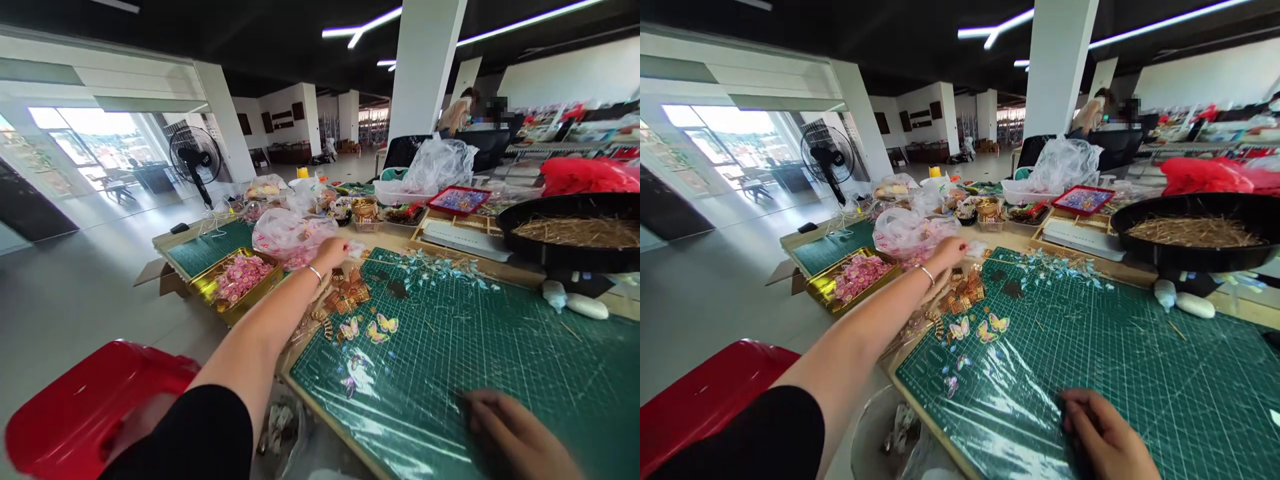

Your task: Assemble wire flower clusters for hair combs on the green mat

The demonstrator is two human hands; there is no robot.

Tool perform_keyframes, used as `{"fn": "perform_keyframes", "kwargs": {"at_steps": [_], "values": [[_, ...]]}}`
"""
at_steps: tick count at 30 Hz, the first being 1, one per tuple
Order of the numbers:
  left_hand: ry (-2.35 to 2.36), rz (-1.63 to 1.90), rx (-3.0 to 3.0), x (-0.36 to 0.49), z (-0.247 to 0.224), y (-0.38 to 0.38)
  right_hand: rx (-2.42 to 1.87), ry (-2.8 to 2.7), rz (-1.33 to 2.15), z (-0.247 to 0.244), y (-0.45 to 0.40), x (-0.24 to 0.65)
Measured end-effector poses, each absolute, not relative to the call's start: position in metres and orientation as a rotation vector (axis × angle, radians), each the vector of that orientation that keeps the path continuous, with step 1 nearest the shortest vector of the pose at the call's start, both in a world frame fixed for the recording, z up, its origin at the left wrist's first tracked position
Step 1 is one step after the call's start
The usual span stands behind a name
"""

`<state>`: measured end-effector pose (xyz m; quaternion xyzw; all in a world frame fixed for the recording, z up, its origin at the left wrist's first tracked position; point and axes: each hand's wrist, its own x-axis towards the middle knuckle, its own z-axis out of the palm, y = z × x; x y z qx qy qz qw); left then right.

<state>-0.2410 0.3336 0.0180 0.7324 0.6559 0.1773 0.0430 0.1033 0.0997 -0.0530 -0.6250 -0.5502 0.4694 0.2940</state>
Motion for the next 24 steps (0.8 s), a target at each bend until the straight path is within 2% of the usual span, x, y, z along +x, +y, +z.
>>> {"fn": "perform_keyframes", "kwargs": {"at_steps": [7,11,15,18,24], "values": [[1.83,0.692,1.957,-0.283,0.044,0.239,-1.716,-1.537,1.22,-0.055,0.103,0.101],[2.011,0.791,1.931,-0.297,0.02,0.161,-1.746,-1.571,1.226,-0.054,0.103,0.101],[2.303,0.558,1.966,-0.291,-0.018,0.105,-1.77,-1.629,1.148,-0.048,0.104,0.098],[2.442,0.454,2.044,-0.283,-0.038,0.086,-1.734,-1.632,1.111,-0.047,0.106,0.096],[2.382,0.549,2.122,-0.277,-0.04,0.077,-1.682,-1.645,1.114,-0.046,0.107,0.098]]}}
